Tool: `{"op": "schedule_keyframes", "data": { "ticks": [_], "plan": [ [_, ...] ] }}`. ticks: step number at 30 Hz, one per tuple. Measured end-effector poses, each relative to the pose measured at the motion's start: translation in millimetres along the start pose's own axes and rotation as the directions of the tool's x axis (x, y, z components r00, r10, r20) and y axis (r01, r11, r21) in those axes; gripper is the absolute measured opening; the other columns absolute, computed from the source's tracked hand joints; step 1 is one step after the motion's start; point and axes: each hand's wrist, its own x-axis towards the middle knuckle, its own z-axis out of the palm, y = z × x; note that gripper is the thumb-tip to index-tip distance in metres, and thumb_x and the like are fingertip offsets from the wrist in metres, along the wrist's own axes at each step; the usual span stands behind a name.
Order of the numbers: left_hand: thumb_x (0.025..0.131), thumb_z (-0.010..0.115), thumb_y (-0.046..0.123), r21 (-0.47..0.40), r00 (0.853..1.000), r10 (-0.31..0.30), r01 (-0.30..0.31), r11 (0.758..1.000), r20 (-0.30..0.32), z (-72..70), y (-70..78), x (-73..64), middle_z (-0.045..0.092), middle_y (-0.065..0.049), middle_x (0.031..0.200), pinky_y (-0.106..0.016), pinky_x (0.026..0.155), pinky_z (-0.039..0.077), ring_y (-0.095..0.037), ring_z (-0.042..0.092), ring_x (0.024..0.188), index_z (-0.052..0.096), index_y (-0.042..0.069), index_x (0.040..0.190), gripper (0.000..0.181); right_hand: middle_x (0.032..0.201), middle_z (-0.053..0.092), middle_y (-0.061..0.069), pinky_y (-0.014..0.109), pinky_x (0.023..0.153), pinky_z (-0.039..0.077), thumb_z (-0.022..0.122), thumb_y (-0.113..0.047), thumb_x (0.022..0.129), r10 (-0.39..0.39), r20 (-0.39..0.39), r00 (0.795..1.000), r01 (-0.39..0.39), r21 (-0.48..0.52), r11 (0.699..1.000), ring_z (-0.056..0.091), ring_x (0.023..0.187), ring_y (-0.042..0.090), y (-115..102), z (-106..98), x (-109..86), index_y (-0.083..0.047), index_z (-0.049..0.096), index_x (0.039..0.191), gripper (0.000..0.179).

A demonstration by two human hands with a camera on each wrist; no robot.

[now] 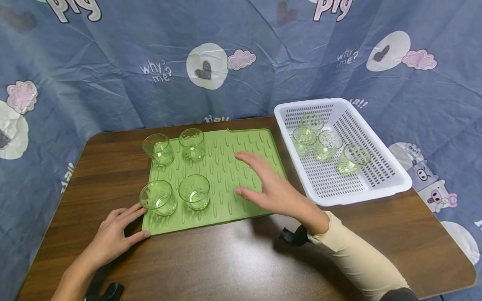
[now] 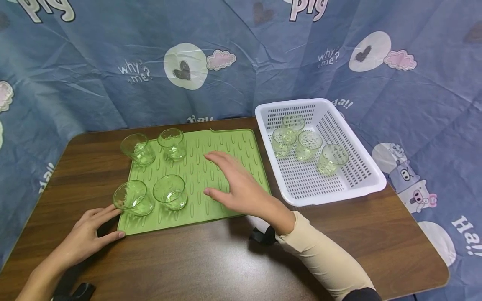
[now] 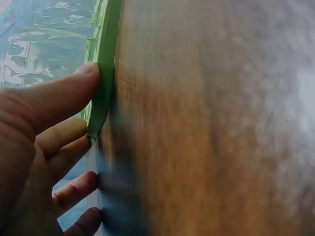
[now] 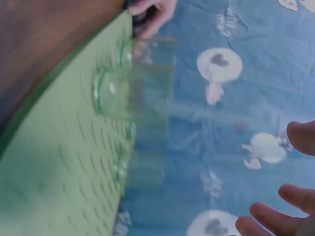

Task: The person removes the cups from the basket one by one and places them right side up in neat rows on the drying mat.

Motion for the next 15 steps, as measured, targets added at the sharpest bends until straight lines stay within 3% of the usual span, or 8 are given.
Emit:
{"op": "schedule_keyframes", "data": {
  "ticks": [5,15],
  "plan": [
    [0.075,0.085,0.029,-0.006,1.000,-0.012,0.012,1.000,0.023,-0.9,0.8,0.5,0.055,-0.026,0.140,-0.066,0.085,0.035,-0.042,0.046,0.118,0.063,0.003,0.130,0.064,0.154,0.044,0.015,0.050,0.120,0.030,0.075,-0.024,0.087,-0.031,-0.067,0.997,0.026,-0.068,0.997,0.040,0.144,0.031,6.5,-26.9,-15.7,-0.005,0.043,0.148,0.072],
    [0.075,0.085,0.029,-0.001,0.999,-0.018,0.018,1.000,0.027,-1.4,1.4,-1.0,0.056,-0.026,0.140,-0.066,0.085,0.035,-0.041,0.046,0.118,0.063,0.004,0.129,0.064,0.150,0.047,0.019,0.058,0.113,0.032,0.077,-0.011,0.082,0.023,-0.178,0.984,-0.061,-0.209,0.976,0.042,0.139,0.038,46.8,-85.5,-51.3,-0.002,0.046,0.145,0.070]
  ]
}}
